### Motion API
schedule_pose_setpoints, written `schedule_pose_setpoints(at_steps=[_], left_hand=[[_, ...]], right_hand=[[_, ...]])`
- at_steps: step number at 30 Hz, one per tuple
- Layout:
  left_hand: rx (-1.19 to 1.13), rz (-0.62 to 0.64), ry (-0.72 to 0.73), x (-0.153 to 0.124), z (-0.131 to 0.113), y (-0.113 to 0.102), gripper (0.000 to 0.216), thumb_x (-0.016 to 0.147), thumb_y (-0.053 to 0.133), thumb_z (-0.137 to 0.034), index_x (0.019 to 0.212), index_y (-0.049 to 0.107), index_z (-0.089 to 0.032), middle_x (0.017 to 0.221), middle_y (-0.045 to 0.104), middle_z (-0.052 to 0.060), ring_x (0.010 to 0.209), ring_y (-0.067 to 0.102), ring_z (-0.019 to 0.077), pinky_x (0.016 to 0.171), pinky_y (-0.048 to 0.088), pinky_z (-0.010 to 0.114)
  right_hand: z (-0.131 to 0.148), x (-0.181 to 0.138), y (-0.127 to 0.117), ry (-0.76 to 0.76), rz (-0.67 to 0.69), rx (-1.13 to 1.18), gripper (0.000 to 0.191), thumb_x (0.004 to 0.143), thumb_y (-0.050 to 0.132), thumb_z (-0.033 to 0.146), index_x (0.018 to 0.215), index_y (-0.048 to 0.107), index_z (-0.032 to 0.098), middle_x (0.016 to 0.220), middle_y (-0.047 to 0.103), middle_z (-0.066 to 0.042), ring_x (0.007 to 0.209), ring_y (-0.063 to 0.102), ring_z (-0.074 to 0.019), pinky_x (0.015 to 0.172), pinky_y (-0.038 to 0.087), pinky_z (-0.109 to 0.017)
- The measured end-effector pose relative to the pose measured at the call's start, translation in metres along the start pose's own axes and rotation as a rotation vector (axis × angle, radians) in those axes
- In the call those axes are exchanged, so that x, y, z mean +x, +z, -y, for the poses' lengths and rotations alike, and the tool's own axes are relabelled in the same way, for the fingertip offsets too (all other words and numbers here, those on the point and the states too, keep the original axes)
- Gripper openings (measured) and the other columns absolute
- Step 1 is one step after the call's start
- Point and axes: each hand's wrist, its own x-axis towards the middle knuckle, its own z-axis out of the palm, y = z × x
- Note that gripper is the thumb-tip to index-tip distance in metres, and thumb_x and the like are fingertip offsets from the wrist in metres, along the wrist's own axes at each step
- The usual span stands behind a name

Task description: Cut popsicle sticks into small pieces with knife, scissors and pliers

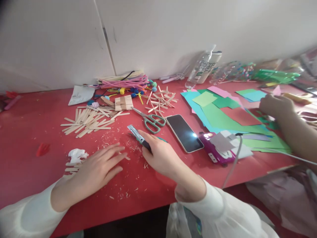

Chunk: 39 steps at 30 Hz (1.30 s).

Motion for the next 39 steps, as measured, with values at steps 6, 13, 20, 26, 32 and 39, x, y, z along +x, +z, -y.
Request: schedule_pose_setpoints(at_steps=[6,13,20,26,32,39], left_hand=[[-0.048,-0.015,-0.113,0.006,0.016,0.009,0.028,0.090,0.045,-0.016,0.117,0.055,-0.015,0.114,0.062,0.012,0.103,0.059,0.0261,0.086,0.050,0.042],[-0.193,-0.032,-0.203,0.005,0.026,0.011,0.015,0.092,0.046,-0.016,0.096,0.060,-0.017,0.096,0.059,0.007,0.088,0.058,0.0217,0.076,0.050,0.037],[-0.254,-0.070,-0.211,0.007,0.028,0.011,0.022,0.093,0.044,-0.020,0.082,0.062,-0.018,0.082,0.058,0.004,0.075,0.056,0.0179,0.067,0.047,0.032],[-0.417,-0.166,-0.279,0.004,0.024,0.006,0.019,0.093,0.045,-0.021,0.080,0.058,-0.019,0.077,0.057,0.001,0.073,0.056,0.0156,0.065,0.045,0.028],[-0.636,-0.243,-0.367,0.002,0.020,0.002,0.017,0.093,0.047,-0.025,0.079,0.056,-0.020,0.075,0.055,-0.001,0.070,0.056,0.0130,0.065,0.044,0.024],[-0.899,-0.202,-0.523,0.003,0.018,0.006,0.017,0.089,0.052,-0.033,0.079,0.057,-0.020,0.072,0.057,-0.001,0.066,0.053,0.0128,0.063,0.043,0.025]], right_hand=[[0.008,0.034,-0.011,-0.051,0.100,-0.133,0.052,0.084,0.045,0.015,0.135,0.044,0.017,0.122,0.064,-0.010,0.100,0.065,-0.0268,0.080,0.052,-0.037],[0.001,0.057,-0.004,-0.034,0.063,-0.133,0.043,0.084,0.048,0.016,0.127,0.052,0.018,0.103,0.072,-0.008,0.086,0.069,-0.0253,0.069,0.051,-0.032],[-0.005,0.051,0.010,0.029,-0.023,-0.041,0.037,0.084,0.048,0.016,0.121,0.054,0.015,0.101,0.071,-0.010,0.086,0.068,-0.0256,0.070,0.051,-0.035],[0.001,0.041,0.024,-0.091,-0.030,0.092,0.038,0.083,0.047,0.014,0.120,0.053,0.016,0.102,0.066,-0.009,0.084,0.066,-0.0210,0.071,0.052,-0.033],[0.002,0.038,0.028,-0.247,-0.042,0.031,0.036,0.080,0.048,0.011,0.115,0.058,0.010,0.108,0.063,-0.016,0.098,0.056,-0.0281,0.083,0.049,-0.046],[0.007,0.038,0.019,-0.343,0.078,0.373,0.019,0.085,0.058,0.022,0.101,0.063,0.014,0.091,0.068,-0.009,0.085,0.060,-0.0191,0.078,0.049,-0.035]])
